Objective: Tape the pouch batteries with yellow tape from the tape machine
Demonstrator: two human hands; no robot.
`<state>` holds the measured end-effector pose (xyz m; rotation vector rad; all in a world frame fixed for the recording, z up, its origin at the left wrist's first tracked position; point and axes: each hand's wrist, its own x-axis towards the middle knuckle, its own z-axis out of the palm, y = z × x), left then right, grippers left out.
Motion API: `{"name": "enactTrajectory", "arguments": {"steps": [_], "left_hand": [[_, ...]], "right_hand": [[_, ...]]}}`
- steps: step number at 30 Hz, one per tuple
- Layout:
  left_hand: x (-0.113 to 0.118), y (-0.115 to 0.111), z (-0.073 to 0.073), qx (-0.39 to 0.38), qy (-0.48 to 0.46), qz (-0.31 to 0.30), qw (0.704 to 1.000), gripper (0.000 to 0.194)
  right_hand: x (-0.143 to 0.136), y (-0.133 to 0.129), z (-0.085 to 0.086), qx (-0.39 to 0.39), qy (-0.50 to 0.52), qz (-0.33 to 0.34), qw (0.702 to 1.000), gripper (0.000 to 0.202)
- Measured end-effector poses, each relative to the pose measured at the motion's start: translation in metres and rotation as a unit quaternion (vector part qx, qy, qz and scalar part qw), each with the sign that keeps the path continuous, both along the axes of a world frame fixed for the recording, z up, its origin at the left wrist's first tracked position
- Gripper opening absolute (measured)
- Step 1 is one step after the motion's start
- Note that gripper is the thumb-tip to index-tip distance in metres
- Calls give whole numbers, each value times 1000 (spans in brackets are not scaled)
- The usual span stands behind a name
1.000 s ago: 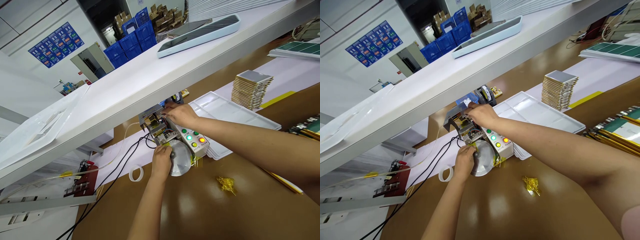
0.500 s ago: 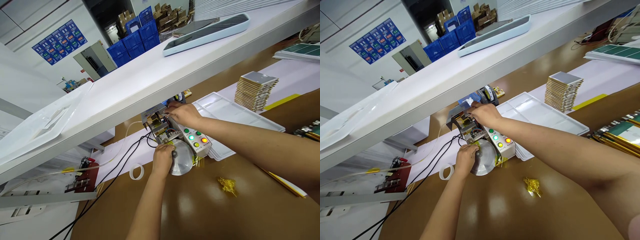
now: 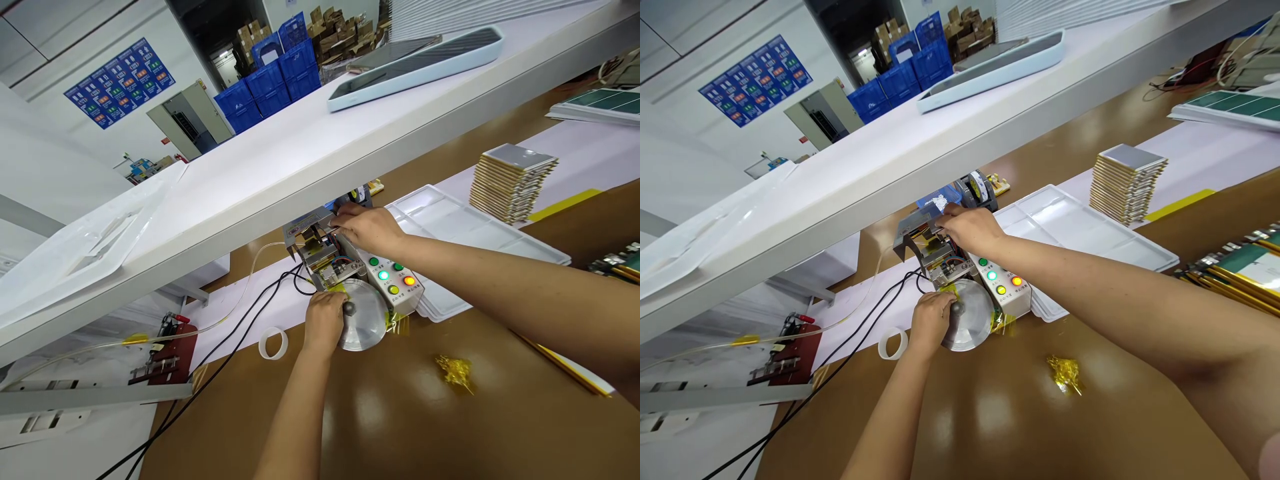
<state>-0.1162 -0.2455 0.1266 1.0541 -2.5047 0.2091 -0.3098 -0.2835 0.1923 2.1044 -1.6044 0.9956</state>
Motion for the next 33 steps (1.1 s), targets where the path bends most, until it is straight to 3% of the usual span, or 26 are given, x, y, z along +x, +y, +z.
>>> {"name": "enactTrajectory", "arguments": {"steps": [6, 15, 22, 28, 33], "left_hand": [[0, -2, -1, 28, -7, 13, 999, 20], [-1, 4, 11, 120, -5, 49, 992, 23], [-1, 18, 17, 145, -24, 24, 989, 30], [8, 40, 10, 145, 7, 36, 989, 40], [19, 54, 0, 114, 67, 47, 990, 37]], "right_hand": [[1, 0, -1, 5, -2, -4, 1000, 28], [2, 0, -4, 6, 4, -14, 1000, 28], [3, 0, -6, -1, 12, -15, 1000, 28], [2, 8, -14, 14, 26, -6, 1000, 28], [-3, 16, -29, 19, 43, 8, 999, 24]]}}
